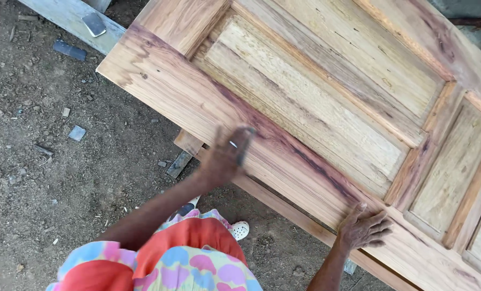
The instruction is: Manually sanding a wooden door using a piece of sandpaper.
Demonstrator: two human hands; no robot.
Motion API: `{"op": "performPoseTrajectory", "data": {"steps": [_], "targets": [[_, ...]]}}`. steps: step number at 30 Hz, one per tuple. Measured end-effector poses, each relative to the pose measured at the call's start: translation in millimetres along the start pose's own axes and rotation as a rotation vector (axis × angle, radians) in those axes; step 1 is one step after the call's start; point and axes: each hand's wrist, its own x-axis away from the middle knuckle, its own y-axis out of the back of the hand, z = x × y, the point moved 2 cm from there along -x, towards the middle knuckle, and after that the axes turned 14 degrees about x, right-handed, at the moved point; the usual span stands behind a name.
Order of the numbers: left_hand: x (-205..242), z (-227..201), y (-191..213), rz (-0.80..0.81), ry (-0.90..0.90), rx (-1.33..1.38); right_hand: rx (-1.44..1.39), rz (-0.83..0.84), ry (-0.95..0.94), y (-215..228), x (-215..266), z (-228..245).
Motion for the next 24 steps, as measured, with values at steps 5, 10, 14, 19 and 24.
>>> {"op": "performPoseTrajectory", "data": {"steps": [5, 10, 14, 19, 24], "targets": [[11.2, 95.8, 13.3, -0.159, 0.061, -0.018, 0.007, -0.010, -0.007, -10.2, -6.0, -6.5], [5.0, 173.9, 39.1, -0.181, 0.173, 0.000, 0.026, 0.003, -0.018, -6.1, -2.9, -4.0], [-8.1, 224.5, 63.7, 0.018, 0.430, -0.079, 0.073, -0.002, 0.003, -14.2, -8.0, -9.6], [6.0, 110.0, 29.5, 0.069, 0.306, -0.099, 0.094, 0.042, 0.007, -17.7, -11.4, -11.3], [17.5, -35.1, -34.9, -0.312, -0.101, 0.207, 0.073, 0.014, 0.004, -13.0, -9.7, -9.0]]}}
